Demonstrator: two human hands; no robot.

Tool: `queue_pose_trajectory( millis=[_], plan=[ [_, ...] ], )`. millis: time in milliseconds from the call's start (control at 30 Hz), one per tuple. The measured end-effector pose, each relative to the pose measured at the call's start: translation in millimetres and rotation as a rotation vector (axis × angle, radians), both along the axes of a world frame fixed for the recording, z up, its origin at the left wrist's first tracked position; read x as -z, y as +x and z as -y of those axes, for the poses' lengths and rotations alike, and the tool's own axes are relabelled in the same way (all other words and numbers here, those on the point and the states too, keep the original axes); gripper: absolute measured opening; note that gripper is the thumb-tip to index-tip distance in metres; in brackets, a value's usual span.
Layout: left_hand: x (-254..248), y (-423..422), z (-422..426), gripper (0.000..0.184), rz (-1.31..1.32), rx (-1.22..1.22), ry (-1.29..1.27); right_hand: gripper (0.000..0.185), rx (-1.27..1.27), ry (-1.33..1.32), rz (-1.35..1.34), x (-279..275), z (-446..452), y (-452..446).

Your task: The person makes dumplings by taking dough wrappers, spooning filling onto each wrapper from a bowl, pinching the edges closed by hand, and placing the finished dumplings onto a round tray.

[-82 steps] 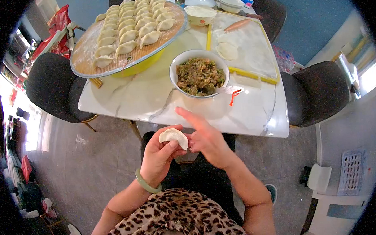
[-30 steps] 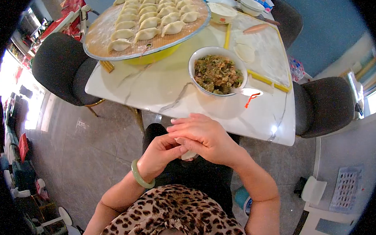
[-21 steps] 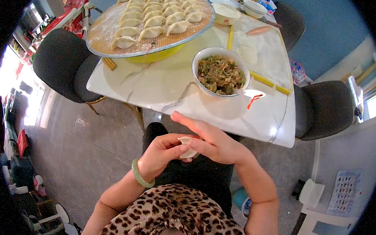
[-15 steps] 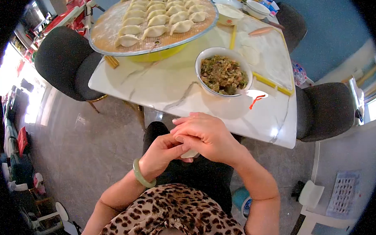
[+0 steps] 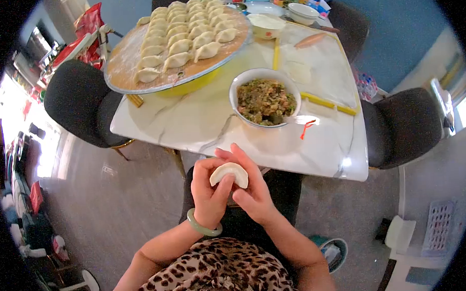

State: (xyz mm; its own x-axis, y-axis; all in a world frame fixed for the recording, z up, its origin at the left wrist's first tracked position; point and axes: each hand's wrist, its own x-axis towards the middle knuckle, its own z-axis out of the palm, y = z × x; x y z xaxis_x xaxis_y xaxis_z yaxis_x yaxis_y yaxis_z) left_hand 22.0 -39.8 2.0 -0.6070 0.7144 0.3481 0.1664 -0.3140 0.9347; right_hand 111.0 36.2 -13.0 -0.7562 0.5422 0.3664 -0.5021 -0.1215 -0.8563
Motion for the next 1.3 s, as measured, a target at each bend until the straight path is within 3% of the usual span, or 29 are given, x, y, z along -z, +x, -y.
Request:
queue_pose_trajectory(
  millis=[67, 267, 433, 633, 833, 933, 1167, 1300],
  plan=[
    [-1.2, 7.3, -1.9, 0.02, -0.039, 0.015, 0.011, 0.061, 0.131, -0.02, -0.075, -3.8, 8.0, -8.5],
    [-11.1, 9.3, -5.1, 0.019, -0.162, 0.014, 0.017, 0.058, 0.101, -0.054, -0.013, -17.0, 5.4, -7.5],
    [-11.0, 1.6, 1.4, 0.039, 0.142, 0.202, -0.148, 0.053, 0.062, -0.04, 0.071, -13.1, -1.9, -9.4],
    [-4.7, -1.7, 4.0, 0.042, 0.461, 0.29, -0.288, 0.047, -0.009, -0.115, 0.266, -12.0, -4.8, -2.2],
    [7.0, -11.1, 13.6, 0.036, 0.557, 0.466, -0.395, 0.046, -0.042, -0.197, 0.367, 1.6, -1.2, -2.4],
    [5.0, -4.7, 13.2, 0.036, 0.609, 0.4, -0.442, 0.044, -0.083, -0.214, 0.361, 16.2, 0.3, -3.7],
    [20.7, 1.3, 21.6, 0.035, 0.745, 0.364, -0.355, 0.039, -0.062, -0.197, 0.442, 16.5, 10.8, 6.0],
    [33.7, 1.3, 26.4, 0.037, 0.816, 0.501, -0.361, 0.039, -0.038, -0.321, 0.346, 28.6, 18.9, 5.6]
  ],
)
